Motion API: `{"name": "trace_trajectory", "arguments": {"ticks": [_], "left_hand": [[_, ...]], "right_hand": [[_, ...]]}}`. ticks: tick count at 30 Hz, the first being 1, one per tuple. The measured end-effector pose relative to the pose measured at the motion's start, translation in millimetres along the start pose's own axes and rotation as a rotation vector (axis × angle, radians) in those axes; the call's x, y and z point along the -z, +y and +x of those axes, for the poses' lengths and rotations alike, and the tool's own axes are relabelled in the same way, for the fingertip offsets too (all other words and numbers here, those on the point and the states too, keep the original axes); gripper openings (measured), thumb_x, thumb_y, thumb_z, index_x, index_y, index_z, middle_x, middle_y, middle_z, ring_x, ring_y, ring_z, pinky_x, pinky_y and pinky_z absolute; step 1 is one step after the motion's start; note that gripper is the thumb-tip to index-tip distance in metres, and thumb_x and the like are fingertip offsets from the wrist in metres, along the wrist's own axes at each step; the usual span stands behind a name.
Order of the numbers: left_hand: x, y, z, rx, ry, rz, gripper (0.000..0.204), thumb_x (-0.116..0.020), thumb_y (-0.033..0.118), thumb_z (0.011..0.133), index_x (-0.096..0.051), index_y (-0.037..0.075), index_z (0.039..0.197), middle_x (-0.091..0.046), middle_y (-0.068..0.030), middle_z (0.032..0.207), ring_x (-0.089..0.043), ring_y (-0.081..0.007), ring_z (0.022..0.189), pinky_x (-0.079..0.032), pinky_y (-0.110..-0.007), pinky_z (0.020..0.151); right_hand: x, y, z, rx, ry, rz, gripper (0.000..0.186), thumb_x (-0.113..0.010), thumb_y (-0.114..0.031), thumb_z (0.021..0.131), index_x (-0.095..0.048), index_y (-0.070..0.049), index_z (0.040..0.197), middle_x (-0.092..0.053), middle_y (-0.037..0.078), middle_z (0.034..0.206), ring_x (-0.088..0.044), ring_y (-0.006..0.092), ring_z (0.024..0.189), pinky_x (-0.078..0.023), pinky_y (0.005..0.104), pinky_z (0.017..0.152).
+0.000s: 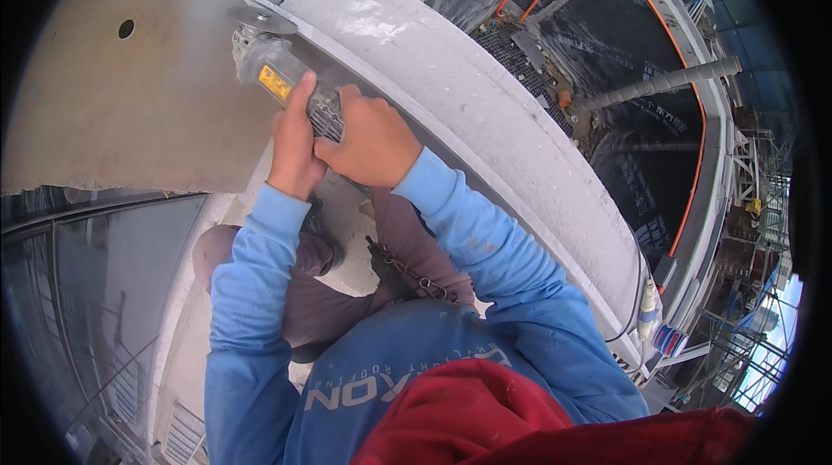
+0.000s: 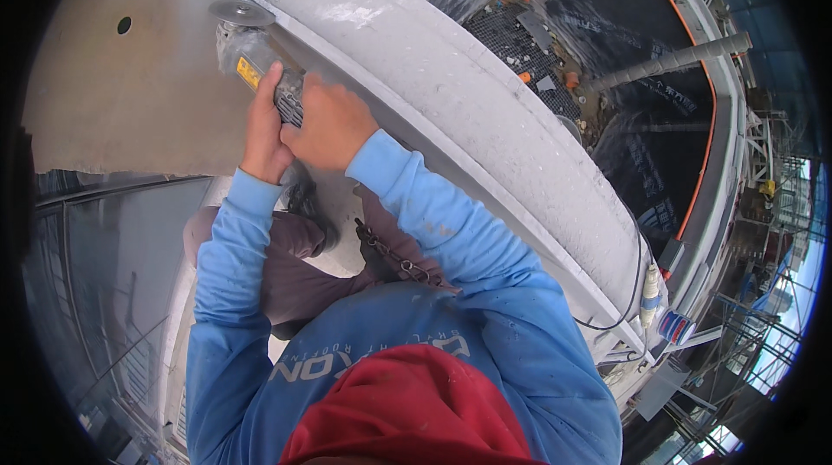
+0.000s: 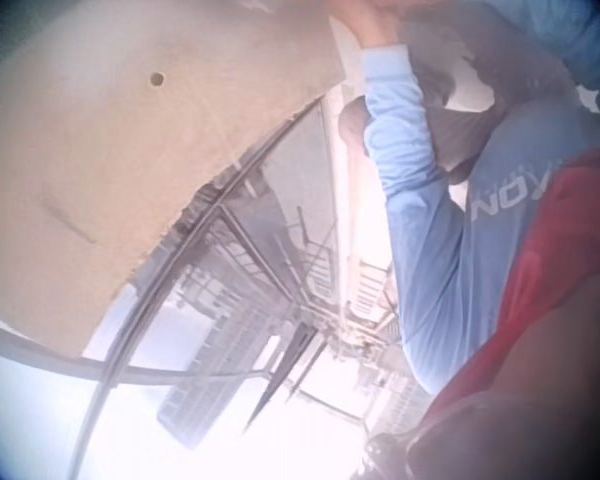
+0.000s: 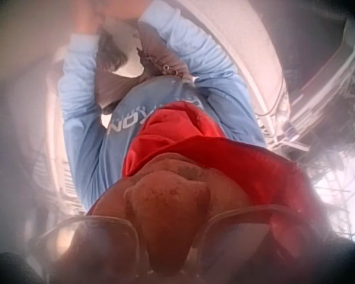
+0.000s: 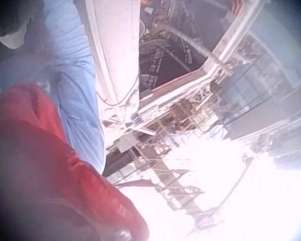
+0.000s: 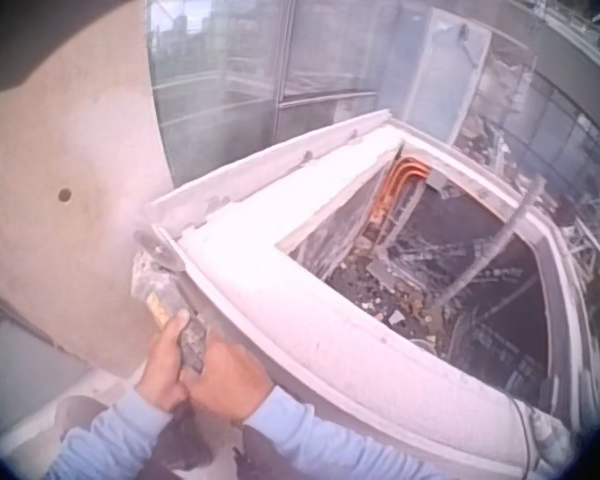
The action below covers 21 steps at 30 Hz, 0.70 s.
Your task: The person uses an angle grinder to smooth a concrete ledge on a rooftop. They briefly remove safety glasses and touch their face before resuming grinding along the curved edge.
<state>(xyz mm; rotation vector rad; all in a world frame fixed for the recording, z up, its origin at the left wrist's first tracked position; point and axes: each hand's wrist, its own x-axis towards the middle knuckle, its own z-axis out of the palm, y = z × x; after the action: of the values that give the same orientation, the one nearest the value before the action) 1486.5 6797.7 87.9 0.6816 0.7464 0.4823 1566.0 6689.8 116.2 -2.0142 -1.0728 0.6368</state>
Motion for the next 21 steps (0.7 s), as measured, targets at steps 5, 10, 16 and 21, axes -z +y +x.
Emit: {"name": "trace_trajectory", "arguments": {"ticks": [5, 10, 16, 21], "left_hand": [[0.3, 4.1, 11.4, -0.027, 0.035, 0.013, 0.033, -0.071, 0.031, 0.095, -0.062, 0.002, 0.106, -0.066, -0.0039, 0.091, -0.068, -0.0146, 0.075, -0.056, -0.033, 0.067], [5.1, 6.7, 23.3, -0.041, 0.045, 0.027, 0.034, -0.071, 0.031, 0.095, -0.062, 0.001, 0.107, -0.066, -0.0038, 0.090, -0.067, -0.0145, 0.074, -0.055, -0.033, 0.065], [8.0, 8.8, 31.2, -0.043, 0.061, 0.034, 0.036, -0.072, 0.031, 0.094, -0.062, -0.001, 0.107, -0.066, -0.0056, 0.090, -0.068, -0.0159, 0.073, -0.056, -0.034, 0.062], [9.7, 8.3, 36.5, -0.055, 0.057, 0.033, 0.036, -0.072, 0.031, 0.094, -0.062, -0.002, 0.107, -0.067, -0.0069, 0.090, -0.068, -0.0166, 0.074, -0.056, -0.035, 0.063]], "right_hand": [[-2.5, 3.5, 13.8, -0.004, -0.019, 0.009, 0.052, -0.073, -0.029, 0.077, -0.053, 0.009, 0.106, -0.068, 0.033, 0.094, -0.068, 0.0493, 0.092, -0.055, 0.0531, 0.085], [-4.1, 3.2, 23.9, -0.018, -0.023, 0.000, 0.051, -0.074, -0.029, 0.076, -0.054, 0.008, 0.104, -0.069, 0.033, 0.094, -0.068, 0.0497, 0.092, -0.055, 0.0526, 0.086], [-6.2, 2.8, 30.9, -0.009, -0.017, 0.005, 0.049, -0.073, -0.028, 0.076, -0.055, 0.009, 0.102, -0.069, 0.033, 0.094, -0.068, 0.0496, 0.092, -0.055, 0.0519, 0.086], [-9.6, 5.5, 35.4, 0.002, -0.007, -0.013, 0.050, -0.073, -0.027, 0.075, -0.056, 0.011, 0.103, -0.069, 0.034, 0.093, -0.068, 0.0491, 0.092, -0.055, 0.0512, 0.085]]}}
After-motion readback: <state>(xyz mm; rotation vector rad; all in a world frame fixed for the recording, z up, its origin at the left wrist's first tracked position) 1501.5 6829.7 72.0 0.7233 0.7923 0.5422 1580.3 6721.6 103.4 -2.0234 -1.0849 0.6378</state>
